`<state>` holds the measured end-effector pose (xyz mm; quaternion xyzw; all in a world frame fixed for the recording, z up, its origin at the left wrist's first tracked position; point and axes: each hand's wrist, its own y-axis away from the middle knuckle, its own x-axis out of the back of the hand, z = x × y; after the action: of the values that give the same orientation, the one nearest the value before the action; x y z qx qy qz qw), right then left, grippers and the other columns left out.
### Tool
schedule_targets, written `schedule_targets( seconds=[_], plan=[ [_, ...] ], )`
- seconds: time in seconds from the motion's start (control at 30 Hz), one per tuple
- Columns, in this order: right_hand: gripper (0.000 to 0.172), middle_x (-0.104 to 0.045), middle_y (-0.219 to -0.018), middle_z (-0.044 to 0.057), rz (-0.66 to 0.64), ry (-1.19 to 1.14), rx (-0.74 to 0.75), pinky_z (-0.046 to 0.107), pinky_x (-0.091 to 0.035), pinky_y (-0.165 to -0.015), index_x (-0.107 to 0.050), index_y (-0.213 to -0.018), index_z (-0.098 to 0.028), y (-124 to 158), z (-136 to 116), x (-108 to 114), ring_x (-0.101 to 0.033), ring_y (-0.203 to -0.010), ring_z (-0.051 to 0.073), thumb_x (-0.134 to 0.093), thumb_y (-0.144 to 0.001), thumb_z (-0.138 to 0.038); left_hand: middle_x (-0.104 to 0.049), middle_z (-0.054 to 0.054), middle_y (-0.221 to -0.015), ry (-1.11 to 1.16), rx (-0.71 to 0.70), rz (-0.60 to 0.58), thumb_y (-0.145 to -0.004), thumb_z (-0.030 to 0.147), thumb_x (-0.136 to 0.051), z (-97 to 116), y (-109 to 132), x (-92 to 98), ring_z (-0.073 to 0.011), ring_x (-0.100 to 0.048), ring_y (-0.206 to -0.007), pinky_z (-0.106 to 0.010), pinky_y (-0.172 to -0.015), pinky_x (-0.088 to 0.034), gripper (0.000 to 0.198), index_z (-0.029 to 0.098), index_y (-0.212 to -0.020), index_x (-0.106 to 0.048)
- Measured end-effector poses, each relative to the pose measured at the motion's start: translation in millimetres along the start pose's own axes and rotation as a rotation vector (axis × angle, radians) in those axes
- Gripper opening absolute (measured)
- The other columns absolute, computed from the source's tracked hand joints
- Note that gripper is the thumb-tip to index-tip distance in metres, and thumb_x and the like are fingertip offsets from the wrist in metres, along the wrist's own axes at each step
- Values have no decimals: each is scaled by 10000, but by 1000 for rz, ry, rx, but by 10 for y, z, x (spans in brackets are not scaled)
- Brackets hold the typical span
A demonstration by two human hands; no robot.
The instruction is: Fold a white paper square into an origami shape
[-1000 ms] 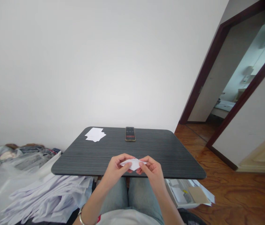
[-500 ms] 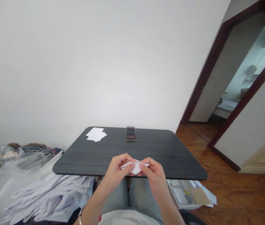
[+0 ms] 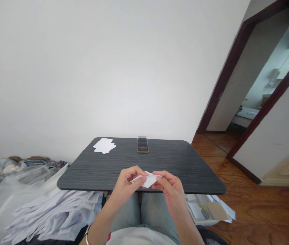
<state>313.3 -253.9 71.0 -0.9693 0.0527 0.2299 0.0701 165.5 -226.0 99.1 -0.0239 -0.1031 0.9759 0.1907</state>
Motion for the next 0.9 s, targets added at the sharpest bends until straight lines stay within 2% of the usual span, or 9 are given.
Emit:
schedule_targets(
  seconds=[0.43,0.57,0.73,0.9],
  plan=[
    [193,-664,-640,25,16,36,80,249,-528,-543,-686,-772,-162,27,-48,19,-600,-570,136,-665,-673,-326,-639,-40,-669,-71,-46,5,-679,300,-634,31,-12,-20,-135,-555,-596,-222,-549,-437,174,126,-690,-637],
    [216,-666,-652,18,-24,52,35,226,-523,-526,-662,-784,-162,36,-62,-41,-604,-568,129,-703,-640,-317,-637,-34,-664,-100,-75,-6,-695,282,-623,21,-6,-30,-124,-548,-580,-212,-550,-426,157,125,-694,-638],
    [216,-659,-631,9,-20,-41,-33,206,-511,-506,-648,-743,-153,9,-36,-43,-582,-514,104,-733,-602,-292,-642,-30,-672,-127,-114,-3,-711,258,-609,-8,-2,-38,-121,-547,-587,-204,-553,-409,135,128,-695,-637],
    [191,-630,-565,3,-66,-48,-57,189,-484,-494,-632,-695,-143,3,-16,-13,-554,-481,88,-695,-647,-317,-625,-22,-652,-120,-126,7,-713,247,-611,-28,-2,-22,-123,-539,-602,-204,-567,-400,123,131,-707,-650]
  ],
)
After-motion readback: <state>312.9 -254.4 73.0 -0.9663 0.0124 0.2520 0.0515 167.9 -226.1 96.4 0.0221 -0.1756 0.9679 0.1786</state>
